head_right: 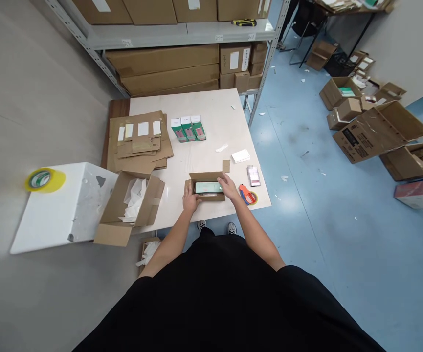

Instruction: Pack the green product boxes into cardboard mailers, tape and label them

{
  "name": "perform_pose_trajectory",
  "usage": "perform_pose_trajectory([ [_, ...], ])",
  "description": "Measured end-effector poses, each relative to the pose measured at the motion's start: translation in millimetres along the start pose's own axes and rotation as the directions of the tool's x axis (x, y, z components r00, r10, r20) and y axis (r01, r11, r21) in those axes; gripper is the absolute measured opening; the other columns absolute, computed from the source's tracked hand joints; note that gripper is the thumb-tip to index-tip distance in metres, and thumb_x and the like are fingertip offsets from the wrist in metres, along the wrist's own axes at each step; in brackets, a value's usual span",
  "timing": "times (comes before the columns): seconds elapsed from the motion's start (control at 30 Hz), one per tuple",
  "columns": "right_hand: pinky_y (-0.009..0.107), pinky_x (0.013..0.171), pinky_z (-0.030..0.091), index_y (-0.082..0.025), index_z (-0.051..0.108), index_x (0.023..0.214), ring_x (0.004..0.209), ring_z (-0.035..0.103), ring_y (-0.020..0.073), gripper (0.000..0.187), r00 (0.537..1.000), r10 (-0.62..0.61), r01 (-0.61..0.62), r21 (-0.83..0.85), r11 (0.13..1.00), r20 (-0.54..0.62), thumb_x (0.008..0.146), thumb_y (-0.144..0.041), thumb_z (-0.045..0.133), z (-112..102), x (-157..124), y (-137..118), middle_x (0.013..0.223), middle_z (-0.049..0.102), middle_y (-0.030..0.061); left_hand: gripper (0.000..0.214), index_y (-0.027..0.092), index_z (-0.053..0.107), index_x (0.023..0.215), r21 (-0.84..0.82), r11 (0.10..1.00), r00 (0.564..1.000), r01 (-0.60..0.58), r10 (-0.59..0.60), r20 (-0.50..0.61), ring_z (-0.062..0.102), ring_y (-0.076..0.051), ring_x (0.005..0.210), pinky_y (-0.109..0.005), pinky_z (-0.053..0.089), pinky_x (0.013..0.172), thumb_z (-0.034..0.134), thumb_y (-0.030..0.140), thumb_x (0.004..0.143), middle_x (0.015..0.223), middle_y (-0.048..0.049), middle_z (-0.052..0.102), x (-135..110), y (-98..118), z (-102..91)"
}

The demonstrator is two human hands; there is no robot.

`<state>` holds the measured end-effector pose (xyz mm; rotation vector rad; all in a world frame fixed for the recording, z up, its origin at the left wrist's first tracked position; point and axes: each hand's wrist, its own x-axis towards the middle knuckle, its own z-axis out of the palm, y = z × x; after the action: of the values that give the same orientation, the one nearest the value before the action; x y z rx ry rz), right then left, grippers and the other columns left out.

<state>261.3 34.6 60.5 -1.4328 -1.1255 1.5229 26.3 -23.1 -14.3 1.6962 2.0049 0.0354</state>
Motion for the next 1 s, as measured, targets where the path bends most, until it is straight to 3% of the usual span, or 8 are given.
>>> perform_pose_trajectory([
  [0.23, 0.047, 0.127, 0.037, -0.026, 0.062, 0.151, 0.149, 0.05, 0.0311, 0.064, 0.984, -0.019, 0.025, -0.034, 0.999, 0.178, 0.09, -0.044, 0.073, -2, -7, 11, 0.155, 0.061, 0.0063, 0.02, 0.023, 0.081, 0.11, -0.087, 0.994, 0.989, 0.059, -0.071, -0.134, 0.011, -0.033, 0.166, -0.051, 0.032, 0.128, 0.072, 0.027, 0.093, 0.179, -0.0058, 0.017, -39, 24, 14.4],
  [0.47, 0.05, 0.125, 0.04, -0.03, 0.057, 0.154, 0.15, 0.05, 0.0316, 0.07, 0.93, -0.065, 0.098, -0.074, 0.992, 0.361, 0.089, -0.048, 0.072, 34, -7, 14, 0.163, 0.051, 0.0051, 0.015, 0.023, 0.081, 0.103, -0.139, 0.974, 0.957, 0.18, -0.206, -0.203, 0.017, -0.035, 0.165, -0.053, 0.032, 0.128, 0.071, 0.027, 0.093, 0.178, -0.0044, 0.024, -104, 10, 15.9],
  [0.67, 0.049, 0.127, 0.038, -0.025, 0.061, 0.15, 0.148, 0.052, 0.0306, 0.069, 0.866, -0.088, 0.169, -0.123, 0.978, 0.493, 0.086, -0.05, 0.073, 89, -15, 3, 0.16, 0.055, 0.0096, 0.016, 0.023, 0.081, 0.103, -0.2, 0.934, 0.894, 0.296, -0.345, -0.285, 0.018, -0.039, 0.164, -0.06, 0.036, 0.125, 0.069, 0.026, 0.094, 0.176, -0.0055, 0.027, -156, -27, 18.7],
  [1.0, 0.051, 0.122, 0.043, -0.027, 0.066, 0.144, 0.142, 0.057, 0.0327, 0.062, 0.757, -0.114, 0.299, -0.187, 0.936, 0.643, 0.085, -0.045, 0.072, 225, -39, 0, 0.152, 0.062, 0.0091, 0.02, 0.029, 0.083, 0.106, -0.288, 0.858, 0.78, 0.425, -0.509, -0.365, 0.024, -0.042, 0.161, -0.061, 0.044, 0.117, 0.067, 0.031, 0.095, 0.173, -0.0019, 0.036, -216, -97, 7.8],
])
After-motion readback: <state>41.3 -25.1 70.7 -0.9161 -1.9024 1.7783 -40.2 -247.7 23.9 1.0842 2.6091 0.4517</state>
